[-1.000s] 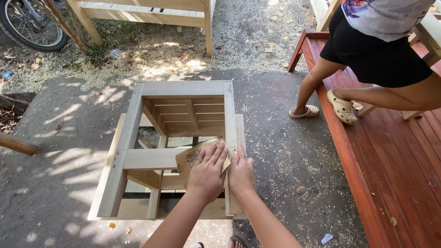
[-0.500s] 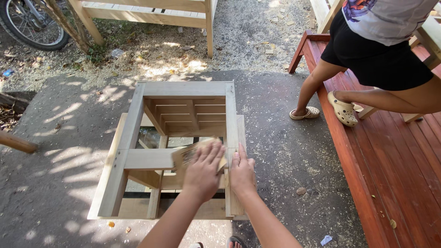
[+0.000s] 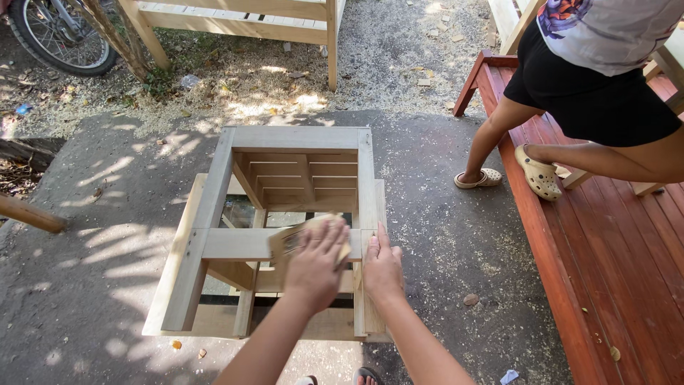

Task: The person sands the edges and surfaces of a wooden stool frame using a sanding block. They move the sanding block along the top rails and side edges, occasionally adjusting grip and position to reach different areas.

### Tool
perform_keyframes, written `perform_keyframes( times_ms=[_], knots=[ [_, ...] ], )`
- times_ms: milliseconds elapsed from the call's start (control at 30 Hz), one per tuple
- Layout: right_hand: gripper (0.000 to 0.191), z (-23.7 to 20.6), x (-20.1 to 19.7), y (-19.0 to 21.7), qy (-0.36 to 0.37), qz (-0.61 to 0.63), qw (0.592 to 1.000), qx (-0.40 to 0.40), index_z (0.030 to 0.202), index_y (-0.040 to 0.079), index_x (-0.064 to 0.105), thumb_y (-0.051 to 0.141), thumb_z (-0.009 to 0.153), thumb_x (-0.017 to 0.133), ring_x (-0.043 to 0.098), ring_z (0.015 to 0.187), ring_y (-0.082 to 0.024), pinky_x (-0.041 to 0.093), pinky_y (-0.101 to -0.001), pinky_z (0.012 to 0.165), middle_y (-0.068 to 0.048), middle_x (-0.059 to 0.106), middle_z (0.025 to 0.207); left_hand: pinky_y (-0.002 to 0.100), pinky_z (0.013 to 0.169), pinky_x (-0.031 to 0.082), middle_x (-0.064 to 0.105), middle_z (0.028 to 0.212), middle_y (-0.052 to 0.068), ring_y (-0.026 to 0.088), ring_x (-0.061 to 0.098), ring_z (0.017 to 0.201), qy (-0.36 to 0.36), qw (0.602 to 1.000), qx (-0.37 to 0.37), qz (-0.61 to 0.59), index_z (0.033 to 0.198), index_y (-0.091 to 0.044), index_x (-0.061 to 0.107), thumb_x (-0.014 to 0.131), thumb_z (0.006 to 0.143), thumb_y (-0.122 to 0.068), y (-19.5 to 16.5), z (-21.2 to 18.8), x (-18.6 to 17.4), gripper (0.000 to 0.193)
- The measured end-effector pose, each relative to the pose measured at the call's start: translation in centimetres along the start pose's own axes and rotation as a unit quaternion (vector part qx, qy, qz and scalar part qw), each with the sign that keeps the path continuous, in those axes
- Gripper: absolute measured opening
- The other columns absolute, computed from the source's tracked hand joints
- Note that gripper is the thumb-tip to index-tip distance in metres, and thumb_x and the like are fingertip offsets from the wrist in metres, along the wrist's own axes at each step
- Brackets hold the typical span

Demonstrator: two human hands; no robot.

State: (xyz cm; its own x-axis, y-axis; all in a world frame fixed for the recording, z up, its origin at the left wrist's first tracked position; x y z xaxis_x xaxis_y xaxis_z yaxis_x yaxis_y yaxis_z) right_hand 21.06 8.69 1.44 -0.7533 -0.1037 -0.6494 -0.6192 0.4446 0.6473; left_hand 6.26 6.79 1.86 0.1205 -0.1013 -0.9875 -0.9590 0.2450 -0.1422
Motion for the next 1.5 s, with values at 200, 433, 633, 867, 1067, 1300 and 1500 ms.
perform_keyframes(
  times_ms=[200,433,633,867,1067,1300,1500],
  knots=[
    [0.056,0.5,0.2,-0.6,0.001,-0.004,1.0,-0.003,0.161,0.039,0.029,0.048,0.105,0.027,0.063,0.116,-0.038,0.045,-0.0483,0.107,-0.019,0.053,0.127,0.042,0.125,0.002,0.017,0.167,-0.001,0.02,0.009,0.154,-0.017,0.999,0.044,0.009,0.16,-0.025,0.023,0.012,0.106,-0.039,2.9,-1.1,-1.9,0.057],
    [0.056,0.9,0.7,-0.6,-0.014,0.005,1.0,-0.012,0.159,0.038,0.031,0.047,0.105,0.029,0.063,0.114,-0.039,0.046,-0.049,0.106,-0.019,0.053,0.127,0.044,0.124,0.001,0.019,0.167,-0.003,0.019,0.009,0.154,-0.035,0.996,-0.075,0.026,0.16,-0.022,0.022,0.016,0.106,-0.045,5.4,-1.8,-2.5,0.059],
    [0.056,1.0,0.5,-1.0,0.002,0.014,1.0,-0.023,0.16,0.036,0.03,0.048,0.105,0.028,0.062,0.115,-0.039,0.047,-0.0482,0.106,-0.021,0.052,0.129,0.042,0.124,0.002,0.015,0.169,-0.001,0.019,0.007,0.154,-0.002,0.999,0.047,-0.013,0.159,-0.02,0.022,0.019,0.105,-0.038,-2.3,0.6,-1.2,0.057],
    [0.056,1.2,0.8,-0.7,-0.016,0.006,1.0,-0.02,0.16,0.036,0.031,0.047,0.104,0.029,0.06,0.118,-0.041,0.044,-0.0493,0.108,-0.021,0.052,0.131,0.041,0.125,0.006,0.017,0.168,-0.003,0.018,0.008,0.154,-0.097,0.99,-0.093,0.053,0.16,-0.022,0.022,0.016,0.105,-0.04,9.1,-3.1,-3.1,0.058],
    [0.057,1.7,0.8,-1.0,-0.005,0.012,1.0,-0.028,0.16,0.036,0.031,0.047,0.105,0.03,0.06,0.119,-0.042,0.045,-0.049,0.108,-0.022,0.051,0.131,0.044,0.125,0.003,0.015,0.169,-0.002,0.019,0.007,0.156,-0.008,0.999,-0.033,-0.004,0.16,-0.021,0.021,0.018,0.104,-0.043,-1.2,1.9,0.6,0.06],
    [0.055,1.4,0.8,-1.0,-0.022,0.024,0.998,-0.046,0.159,0.034,0.032,0.046,0.105,0.03,0.06,0.116,-0.041,0.044,-0.0499,0.107,-0.021,0.052,0.128,0.04,0.126,0.005,0.022,0.166,-0.009,0.012,0.014,0.155,-0.012,0.993,-0.115,-0.009,0.159,-0.028,0.028,0.02,0.105,-0.041,8.0,-2.9,-4.8,0.056],
    [0.057,1.2,0.7,-0.8,-0.014,-0.012,1.0,-0.018,0.161,0.036,0.029,0.046,0.105,0.029,0.061,0.115,-0.042,0.045,-0.0493,0.107,-0.021,0.051,0.129,0.044,0.123,0.004,0.018,0.167,-0.005,0.016,0.011,0.153,0.0,0.996,-0.089,0.03,0.159,-0.024,0.022,0.02,0.103,-0.043,2.5,0.4,-2.4,0.06]
  ],
)
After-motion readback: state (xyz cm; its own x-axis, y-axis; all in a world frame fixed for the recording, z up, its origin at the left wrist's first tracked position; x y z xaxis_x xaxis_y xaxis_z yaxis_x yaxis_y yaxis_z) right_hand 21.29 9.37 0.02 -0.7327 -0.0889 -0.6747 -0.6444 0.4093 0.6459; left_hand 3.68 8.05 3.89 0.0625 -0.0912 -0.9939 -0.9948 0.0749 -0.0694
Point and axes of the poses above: each hand's wrist, its own z-axis towards the middle knuckle, its own x-axis out of the palm, y = z × x, the point moved 6 cm from there along z, towards the middle knuckle
